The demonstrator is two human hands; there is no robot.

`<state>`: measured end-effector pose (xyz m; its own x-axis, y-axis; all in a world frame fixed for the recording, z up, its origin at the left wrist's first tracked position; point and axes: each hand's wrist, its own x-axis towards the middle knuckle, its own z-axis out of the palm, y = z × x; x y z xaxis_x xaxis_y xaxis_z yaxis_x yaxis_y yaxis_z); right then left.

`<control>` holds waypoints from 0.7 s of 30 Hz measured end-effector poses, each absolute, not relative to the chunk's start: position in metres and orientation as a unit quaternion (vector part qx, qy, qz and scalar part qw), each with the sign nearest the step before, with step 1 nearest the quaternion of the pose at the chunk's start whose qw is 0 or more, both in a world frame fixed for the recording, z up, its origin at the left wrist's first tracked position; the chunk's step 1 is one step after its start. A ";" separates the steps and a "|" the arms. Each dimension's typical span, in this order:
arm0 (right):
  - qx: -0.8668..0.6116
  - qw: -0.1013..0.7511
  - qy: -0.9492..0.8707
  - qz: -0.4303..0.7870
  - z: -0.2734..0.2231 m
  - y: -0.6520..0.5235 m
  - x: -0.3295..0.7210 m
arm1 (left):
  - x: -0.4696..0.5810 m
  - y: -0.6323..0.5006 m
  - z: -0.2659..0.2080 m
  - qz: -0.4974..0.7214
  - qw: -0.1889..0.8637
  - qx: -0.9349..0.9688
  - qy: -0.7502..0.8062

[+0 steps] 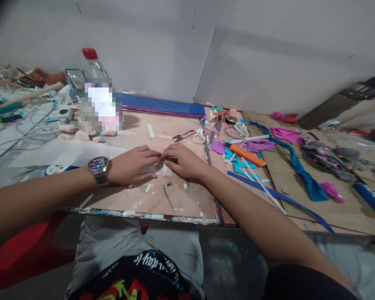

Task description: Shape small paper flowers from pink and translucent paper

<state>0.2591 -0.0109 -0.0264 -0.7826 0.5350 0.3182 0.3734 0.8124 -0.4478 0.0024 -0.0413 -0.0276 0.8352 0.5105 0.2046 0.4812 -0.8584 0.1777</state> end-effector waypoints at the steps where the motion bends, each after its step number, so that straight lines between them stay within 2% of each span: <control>1: -0.245 0.220 -0.926 0.183 -0.026 -0.011 0.259 | 0.002 -0.041 -0.028 0.124 0.060 0.956 0.259; 21: -0.242 0.221 -0.928 0.179 -0.026 -0.011 0.258 | 0.003 -0.041 -0.027 0.121 0.060 0.956 0.261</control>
<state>0.2584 -0.0112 -0.0259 -0.7852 0.5278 0.3239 0.3697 0.8191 -0.4386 0.0026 -0.0412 -0.0273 0.8345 0.5137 0.1993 0.4849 -0.8564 0.1774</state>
